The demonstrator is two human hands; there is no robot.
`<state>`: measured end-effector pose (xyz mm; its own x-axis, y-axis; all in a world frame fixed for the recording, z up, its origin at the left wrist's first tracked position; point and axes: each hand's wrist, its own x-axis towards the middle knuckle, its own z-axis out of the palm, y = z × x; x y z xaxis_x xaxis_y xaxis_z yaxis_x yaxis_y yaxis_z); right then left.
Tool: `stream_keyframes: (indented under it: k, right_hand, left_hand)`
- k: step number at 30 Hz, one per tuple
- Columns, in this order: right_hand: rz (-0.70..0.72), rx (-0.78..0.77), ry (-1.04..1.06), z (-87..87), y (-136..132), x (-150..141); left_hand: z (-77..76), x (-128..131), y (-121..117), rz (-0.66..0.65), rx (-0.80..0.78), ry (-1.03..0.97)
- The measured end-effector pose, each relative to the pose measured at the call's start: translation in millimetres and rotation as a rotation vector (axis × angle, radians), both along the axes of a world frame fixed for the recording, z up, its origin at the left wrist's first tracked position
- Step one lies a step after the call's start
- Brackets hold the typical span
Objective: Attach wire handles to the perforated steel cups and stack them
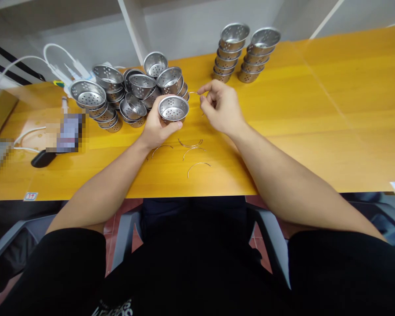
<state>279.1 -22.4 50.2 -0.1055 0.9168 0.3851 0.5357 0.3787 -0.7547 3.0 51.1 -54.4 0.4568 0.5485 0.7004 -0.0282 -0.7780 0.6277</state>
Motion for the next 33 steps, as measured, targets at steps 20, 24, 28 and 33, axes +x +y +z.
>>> stream_keyframes:
  k: [20,24,28,33]
  right_hand:
    - [0.226,0.058,0.2,4.7,-20,-22]
    - [0.213,0.072,0.188,3.0,-20,-23]
    - [0.195,0.084,0.149,0.0,-19,-22]
    - [0.13,0.157,0.016,-1.4,-16,-17]
  left_hand:
    - [26.7,-4,-32,-0.04,-0.003,0.145]
    - [24.2,-3,-29,-0.035,-0.024,0.145]
    - [21.0,-2,-26,-0.049,-0.024,0.128]
    - [18.6,-2,-23,-0.04,-0.043,0.145]
